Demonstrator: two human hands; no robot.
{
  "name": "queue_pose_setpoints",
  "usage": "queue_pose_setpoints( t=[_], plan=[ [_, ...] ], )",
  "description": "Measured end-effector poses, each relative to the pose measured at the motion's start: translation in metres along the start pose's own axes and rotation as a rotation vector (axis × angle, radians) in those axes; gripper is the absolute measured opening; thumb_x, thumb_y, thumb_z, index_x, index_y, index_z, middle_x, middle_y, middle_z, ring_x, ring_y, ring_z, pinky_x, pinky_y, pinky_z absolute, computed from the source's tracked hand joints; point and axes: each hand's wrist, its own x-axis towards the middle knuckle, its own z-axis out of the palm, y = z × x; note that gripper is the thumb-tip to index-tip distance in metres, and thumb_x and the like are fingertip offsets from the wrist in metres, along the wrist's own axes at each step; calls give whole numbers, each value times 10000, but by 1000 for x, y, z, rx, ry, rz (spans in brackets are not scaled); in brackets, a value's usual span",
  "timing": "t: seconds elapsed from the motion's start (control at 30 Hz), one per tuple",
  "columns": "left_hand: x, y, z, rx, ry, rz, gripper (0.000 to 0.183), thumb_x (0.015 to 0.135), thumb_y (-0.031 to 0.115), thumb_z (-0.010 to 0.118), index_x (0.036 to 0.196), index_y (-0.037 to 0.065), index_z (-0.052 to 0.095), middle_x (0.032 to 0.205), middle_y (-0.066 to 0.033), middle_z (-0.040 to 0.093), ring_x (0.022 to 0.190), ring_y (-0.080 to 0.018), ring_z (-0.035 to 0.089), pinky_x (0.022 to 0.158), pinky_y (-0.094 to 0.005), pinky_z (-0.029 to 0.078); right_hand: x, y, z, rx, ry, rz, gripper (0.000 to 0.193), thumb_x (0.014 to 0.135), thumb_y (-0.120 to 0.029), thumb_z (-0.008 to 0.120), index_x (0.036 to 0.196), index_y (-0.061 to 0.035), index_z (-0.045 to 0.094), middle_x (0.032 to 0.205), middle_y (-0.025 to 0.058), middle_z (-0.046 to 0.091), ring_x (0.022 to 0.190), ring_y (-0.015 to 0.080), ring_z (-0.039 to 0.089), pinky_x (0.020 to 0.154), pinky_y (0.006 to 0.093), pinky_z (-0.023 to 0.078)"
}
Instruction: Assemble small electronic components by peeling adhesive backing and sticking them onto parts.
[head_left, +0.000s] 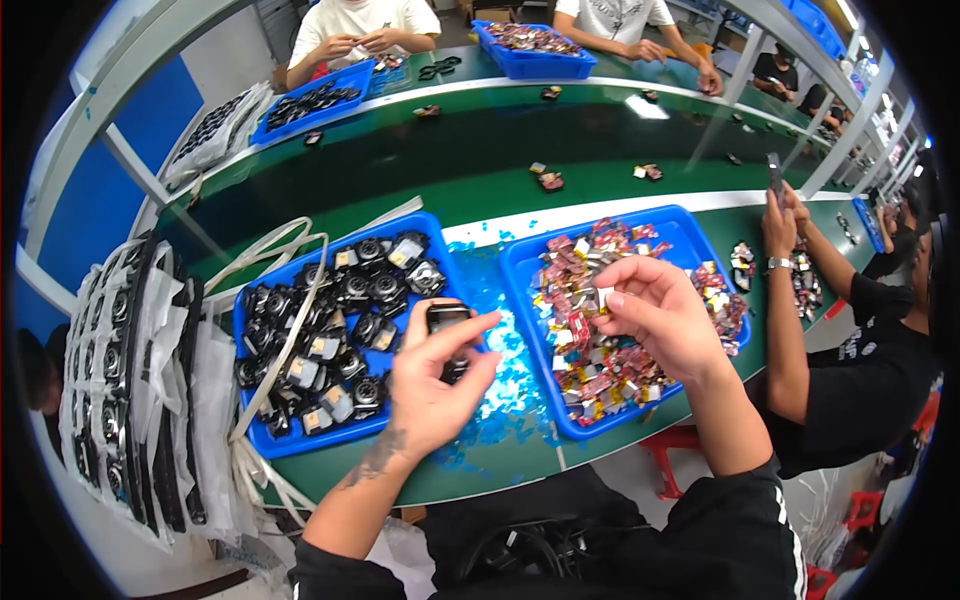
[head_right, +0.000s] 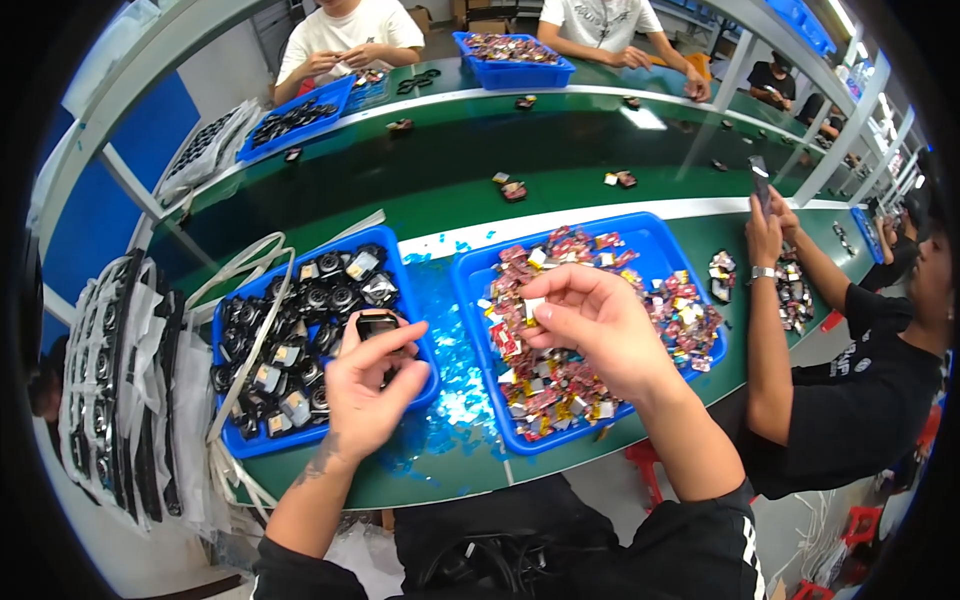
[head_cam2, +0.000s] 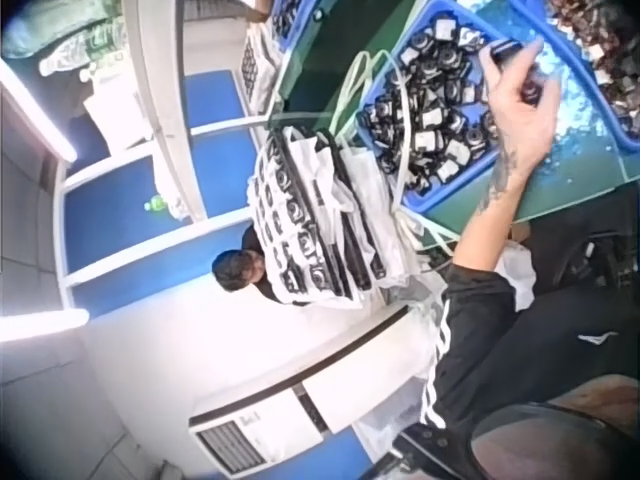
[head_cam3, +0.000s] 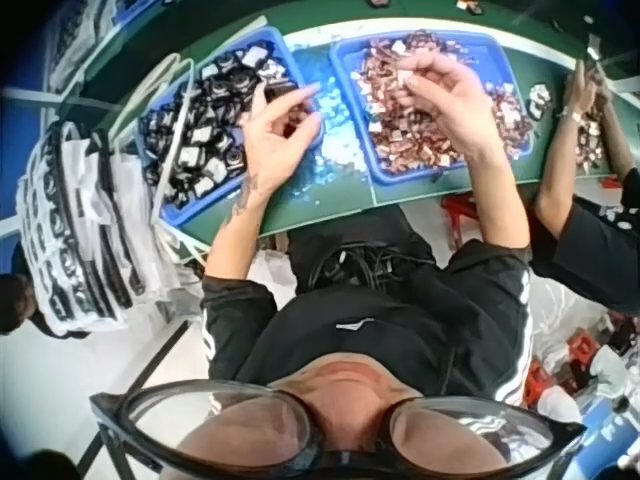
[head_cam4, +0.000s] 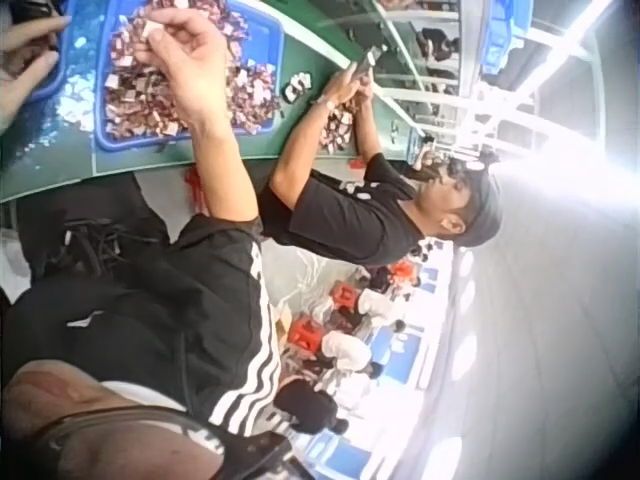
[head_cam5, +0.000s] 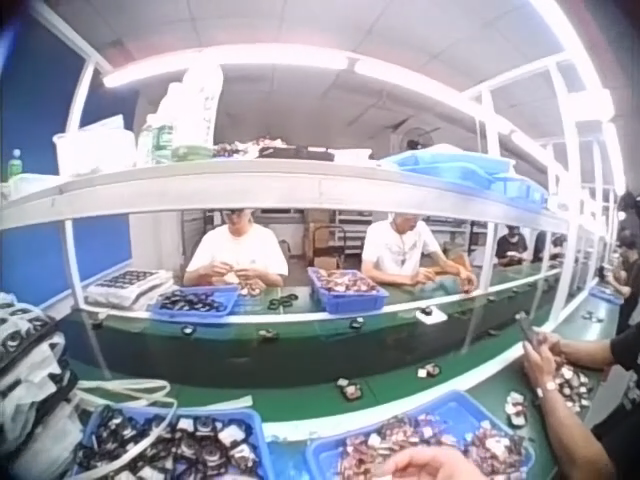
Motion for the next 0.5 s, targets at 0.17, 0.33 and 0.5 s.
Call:
queue_pose_setpoints(
  t=[0.17, 0.33, 0.5],
  plan=[
    [-1, 10, 4, 608, 7, 664, 352, 694, -4, 785, 1011, 149, 759, 909, -28, 505, 774, -186, 589, 637, -302, 517, 2, 10, 31, 164, -56, 94, 181, 931, -36, 604, 1103, 18, 598, 986, 72, 633, 885, 146, 673, 790, 238, 583],
    [-1, 3, 1, 616, -20, 770, 358, 610, 151, 870, 951, 145, 761, 921, -33, 541, 729, -204, 589, 598, -336, 498, 6, 36, 44, 285, -98, 249, 168, 932, -56, 609, 1090, -1, 599, 979, 68, 639, 894, 153, 674, 799, 252, 579],
    [-6, 8, -5, 464, -66, 554, 532, 562, 285, 889, 1053, 138, 743, 963, -71, 541, 885, -230, 572, 735, -347, 507, 1, 36, 46, 351, -87, 235, 141, 930, -64, 611, 1062, -15, 602, 939, 57, 642, 857, 137, 675, 773, 240, 581]
  ],
)
